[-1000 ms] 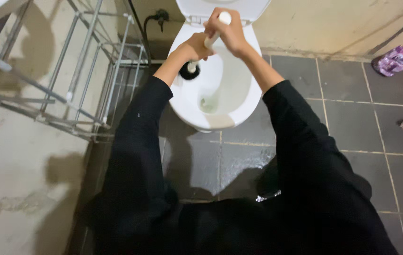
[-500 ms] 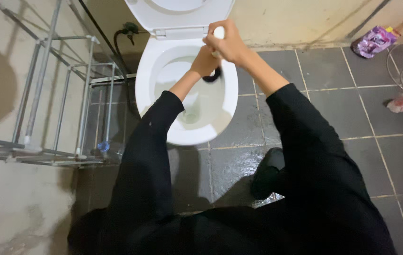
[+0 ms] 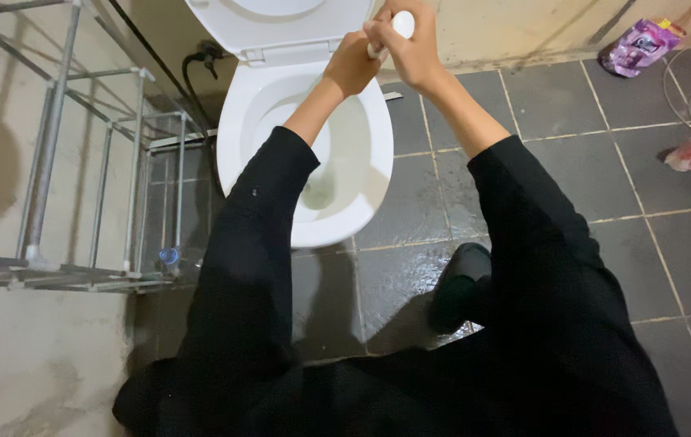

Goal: The person scrubs the inside of a white toilet bowl using a toilet brush. They move the brush in circular motions to clean the bowl's interior surfaces.

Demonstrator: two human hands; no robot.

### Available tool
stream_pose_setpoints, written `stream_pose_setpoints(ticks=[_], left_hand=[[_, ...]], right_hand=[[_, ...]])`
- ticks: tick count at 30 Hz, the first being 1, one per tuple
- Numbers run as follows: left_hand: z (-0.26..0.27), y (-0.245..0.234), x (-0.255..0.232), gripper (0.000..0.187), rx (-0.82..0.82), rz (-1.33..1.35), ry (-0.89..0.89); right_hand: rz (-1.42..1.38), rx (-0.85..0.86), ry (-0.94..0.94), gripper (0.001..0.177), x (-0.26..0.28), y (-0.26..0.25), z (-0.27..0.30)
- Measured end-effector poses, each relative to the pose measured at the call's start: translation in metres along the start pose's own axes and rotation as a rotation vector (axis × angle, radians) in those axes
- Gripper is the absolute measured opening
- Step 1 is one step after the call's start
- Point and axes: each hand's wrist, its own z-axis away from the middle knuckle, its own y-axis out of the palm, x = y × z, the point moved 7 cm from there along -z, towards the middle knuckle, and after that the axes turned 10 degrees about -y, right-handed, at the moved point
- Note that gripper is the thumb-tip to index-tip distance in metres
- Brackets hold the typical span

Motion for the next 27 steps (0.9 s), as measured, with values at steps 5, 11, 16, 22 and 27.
stream_pose_setpoints(ticks=[5, 11, 16, 22, 27], left_hand=[[-0.002, 0.009, -0.040, 0.018, 0.026, 0.039, 0.223], [-0.033, 0.021, -0.027, 0.022, 0.157, -0.042, 0.101], [-0.048, 0.064, 0.004, 0.012, 0.153, -0.245, 0.330], [-0.052, 0.045, 0.001, 0.020, 0.118, -0.044, 0.277], [-0.027, -0.003, 0.010, 0.022, 0.201, -0.065, 0.049]], right_hand=[[-0.123, -0.121, 0.056, 0.025, -0.012, -0.033, 0.007], [-0.013, -0.072, 0.063, 0.016, -0.016, -0.036, 0.009], [0.233, 0.033, -0.041, 0.020, -0.007, -0.024, 0.014], [-0.043, -0.080, 0.063, 0.021, -0.011, -0.032, 0.000], [-0.015, -0.025, 0.026, 0.023, -0.020, 0.003, 0.001]])
